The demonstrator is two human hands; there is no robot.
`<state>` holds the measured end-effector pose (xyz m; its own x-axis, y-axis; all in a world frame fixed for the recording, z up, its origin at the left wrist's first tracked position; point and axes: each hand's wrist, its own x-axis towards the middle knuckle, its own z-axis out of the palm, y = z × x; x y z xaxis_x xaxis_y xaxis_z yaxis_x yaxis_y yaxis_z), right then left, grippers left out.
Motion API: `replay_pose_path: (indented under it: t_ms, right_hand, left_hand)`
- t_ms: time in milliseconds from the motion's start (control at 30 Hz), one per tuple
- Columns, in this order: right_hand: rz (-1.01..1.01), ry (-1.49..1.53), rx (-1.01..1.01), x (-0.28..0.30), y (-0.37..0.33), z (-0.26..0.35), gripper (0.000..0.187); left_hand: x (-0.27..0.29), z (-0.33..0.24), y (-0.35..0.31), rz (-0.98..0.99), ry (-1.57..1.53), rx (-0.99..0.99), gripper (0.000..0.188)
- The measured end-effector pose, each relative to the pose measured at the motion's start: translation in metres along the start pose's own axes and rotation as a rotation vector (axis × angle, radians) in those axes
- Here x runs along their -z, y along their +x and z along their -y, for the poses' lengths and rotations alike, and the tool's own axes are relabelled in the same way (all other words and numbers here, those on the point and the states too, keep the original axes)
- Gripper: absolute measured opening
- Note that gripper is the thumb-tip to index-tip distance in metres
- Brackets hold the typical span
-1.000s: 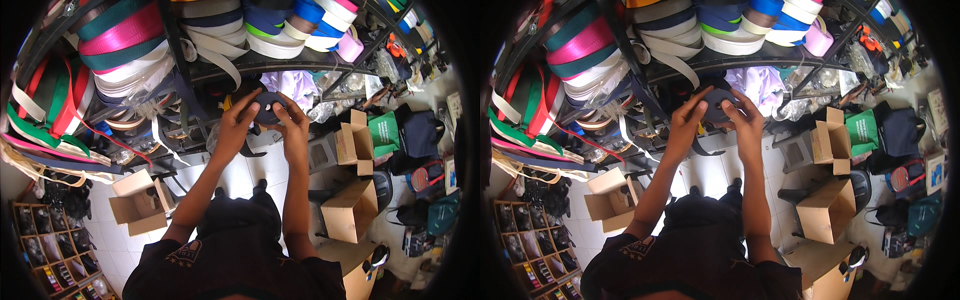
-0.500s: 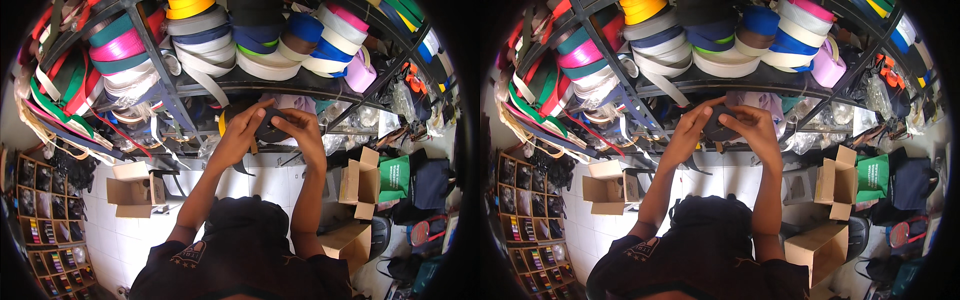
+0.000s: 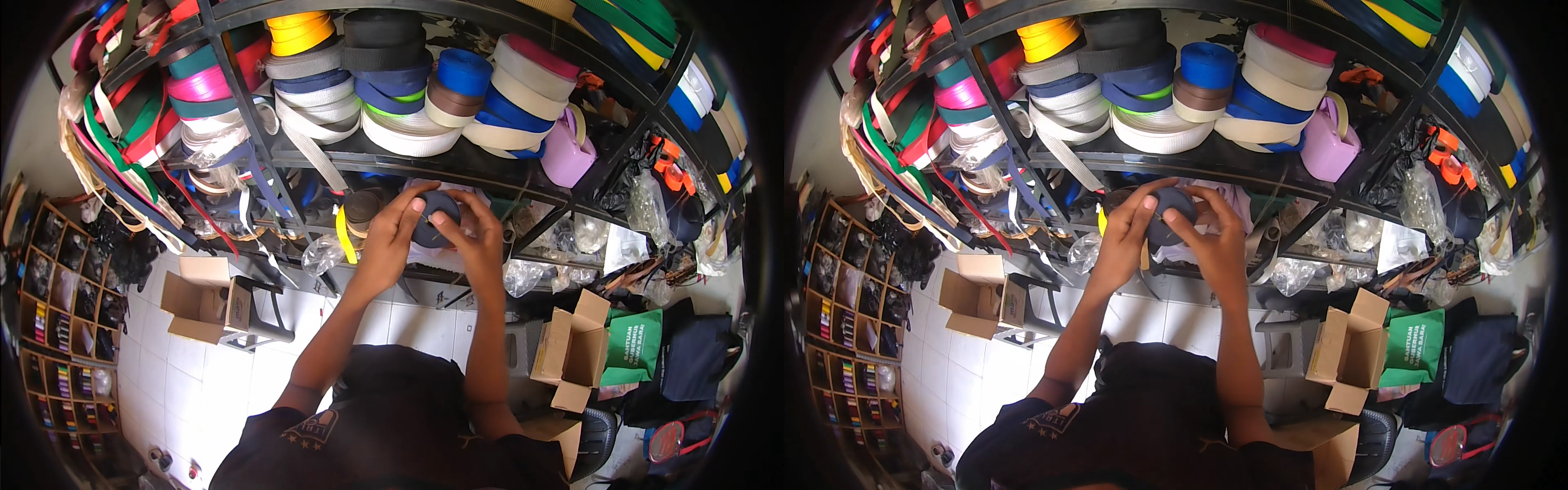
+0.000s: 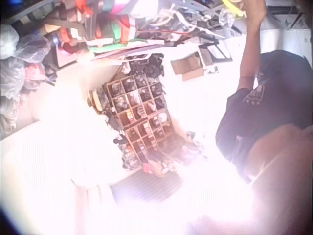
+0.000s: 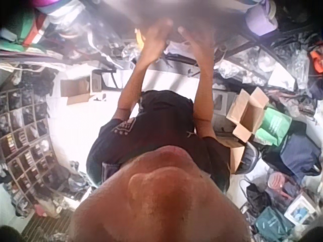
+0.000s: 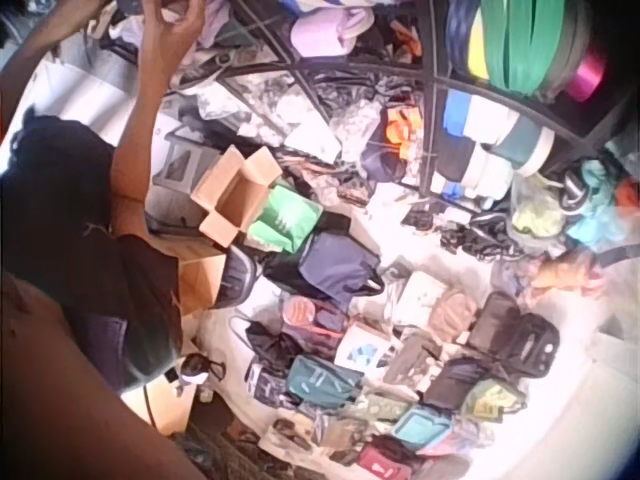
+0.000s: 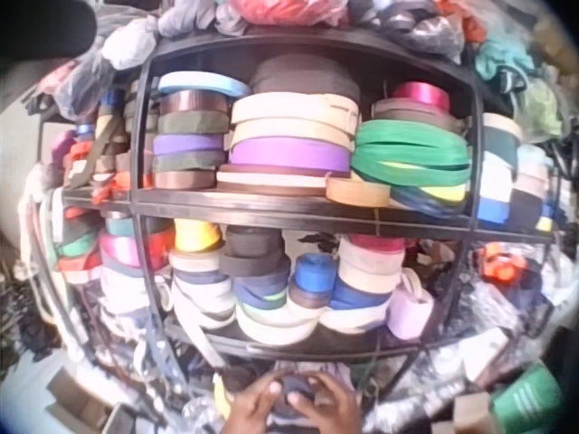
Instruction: The person repeatedly picks up rolls of fabric or tape from a cardboard box on the floor, inspects them by turning them over in their hands, and places them onto a metal shelf. The person handles multiple rolls of different colors and sizes, moving them from the box to the shelf one by one.
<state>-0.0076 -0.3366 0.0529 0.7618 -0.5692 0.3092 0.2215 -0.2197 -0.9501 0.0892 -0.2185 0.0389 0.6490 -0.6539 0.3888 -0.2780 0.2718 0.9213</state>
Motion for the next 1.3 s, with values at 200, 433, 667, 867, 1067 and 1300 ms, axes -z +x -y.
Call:
replay_pose_path:
  t_ms: [200, 433, 667, 867, 1067, 1300]
  right_hand:
    - [0.039, 0.133, -0.12, 0.027, 0.004, 0.012, 0.035]
    - [-0.203, 0.466, -0.078, 0.003, -0.007, 0.006, 0.043]
    - [0.002, 0.271, -0.105, 0.031, -0.001, 0.019, 0.049]
    - [-0.299, 0.466, -0.093, 0.0, -0.006, -0.004, 0.05]
    - [-0.35, 0.428, -0.095, -0.015, -0.006, -0.004, 0.063]
    - [-0.141, 0.075, -0.064, 0.004, -0.008, 0.001, 0.075]
  left_hand:
    - [-0.017, -0.014, -0.002, -0.055, 0.181, -0.043, 0.039]
    - [-0.053, -0.018, 0.008, -0.339, 0.019, -0.127, 0.029]
    - [-0.028, -0.024, 0.016, -0.074, 0.063, 0.074, 0.028]
    - [-0.039, -0.01, 0.023, -0.154, 0.243, -0.197, 0.041]
    - [-0.037, 0.004, 0.022, -0.111, 0.063, -0.141, 0.044]
    - [-0.004, 0.0, 0.036, 0.092, -0.006, 0.0, 0.034]
